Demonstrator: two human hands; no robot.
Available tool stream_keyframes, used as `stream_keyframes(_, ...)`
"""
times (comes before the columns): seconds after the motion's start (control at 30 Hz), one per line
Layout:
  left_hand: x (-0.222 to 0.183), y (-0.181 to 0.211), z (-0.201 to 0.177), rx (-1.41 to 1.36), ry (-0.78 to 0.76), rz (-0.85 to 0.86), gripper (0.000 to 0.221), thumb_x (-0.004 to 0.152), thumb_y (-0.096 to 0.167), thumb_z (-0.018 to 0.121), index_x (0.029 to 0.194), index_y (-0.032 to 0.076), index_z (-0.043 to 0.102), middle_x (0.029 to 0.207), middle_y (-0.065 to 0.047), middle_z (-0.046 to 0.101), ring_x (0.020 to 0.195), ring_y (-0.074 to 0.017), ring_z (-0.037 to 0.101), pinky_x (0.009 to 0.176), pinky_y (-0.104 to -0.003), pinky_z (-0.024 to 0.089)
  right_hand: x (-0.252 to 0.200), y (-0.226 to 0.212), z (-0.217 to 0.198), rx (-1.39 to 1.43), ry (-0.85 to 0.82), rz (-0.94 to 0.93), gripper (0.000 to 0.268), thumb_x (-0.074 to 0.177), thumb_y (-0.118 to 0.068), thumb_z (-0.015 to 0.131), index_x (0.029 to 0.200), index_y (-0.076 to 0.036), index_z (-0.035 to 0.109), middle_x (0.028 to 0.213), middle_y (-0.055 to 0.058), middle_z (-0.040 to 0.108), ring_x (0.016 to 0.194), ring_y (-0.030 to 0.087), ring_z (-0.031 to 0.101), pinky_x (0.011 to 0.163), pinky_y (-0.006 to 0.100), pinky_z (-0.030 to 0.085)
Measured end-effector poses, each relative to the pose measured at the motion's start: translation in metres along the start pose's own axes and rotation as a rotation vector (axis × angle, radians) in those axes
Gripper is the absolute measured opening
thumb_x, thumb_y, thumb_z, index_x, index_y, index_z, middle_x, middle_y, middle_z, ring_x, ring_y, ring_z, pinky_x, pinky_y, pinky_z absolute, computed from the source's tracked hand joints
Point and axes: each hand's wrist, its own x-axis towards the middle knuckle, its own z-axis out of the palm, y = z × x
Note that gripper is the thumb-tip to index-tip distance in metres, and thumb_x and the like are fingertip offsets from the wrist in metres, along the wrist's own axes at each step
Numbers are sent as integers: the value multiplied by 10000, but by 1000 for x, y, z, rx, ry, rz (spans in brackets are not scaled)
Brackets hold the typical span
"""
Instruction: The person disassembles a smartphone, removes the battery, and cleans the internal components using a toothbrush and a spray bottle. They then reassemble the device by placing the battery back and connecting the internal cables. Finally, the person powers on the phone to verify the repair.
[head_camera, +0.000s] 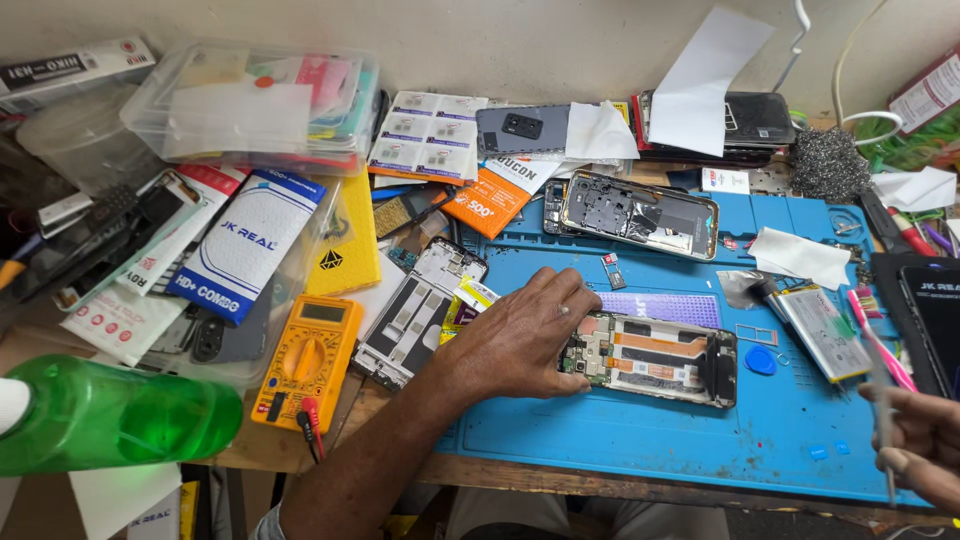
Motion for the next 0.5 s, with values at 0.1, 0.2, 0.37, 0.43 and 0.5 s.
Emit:
stream_keyframes(0.1,3,-1,3,-13,-8,-13,814,603,392,889,1257,29,569,1154,-123,532,1145,-320,536,1002,-445,512,-9,-70,32,336,-28,-152,242,884,27,670,1120,80,669,1012,191,704,947,229,703,883,350,590)
stream_keyframes(0.2,4,-1,4,-29,-30,-33,838,581,395,894,1256,27,559,1133,-123,530,1109,-320,534,984,-444,512,3,-125,93,514,-68,-150,167,922,43,635,1082,87,655,1067,212,727,1012,245,729,922,358,605)
stream_keyframes(0.37,0,-1,1,-24,21,24,794,607,383,891,1228,12,563,1151,-138,523,1098,-331,531,981,-463,507,30,-171,136,348,-211,-205,164,931,20,620,1086,7,673,1090,150,774,1013,210,749,898,338,633)
stream_keyframes(0.43,0,-1,2,-24,11,16,778,605,373,890,1211,11,564,1150,-138,522,1101,-330,530,988,-460,506,33,-170,141,335,-254,-246,173,928,19,622,1096,2,662,1106,136,773,1028,196,743,900,331,632)
stream_keyframes(0.5,1,-2,3,-25,8,10,768,603,361,888,1206,12,564,1153,-138,522,1100,-329,530,990,-458,506,34,-164,140,322,-247,-295,171,931,18,625,1100,2,640,1119,132,773,1057,184,743,908,322,626)
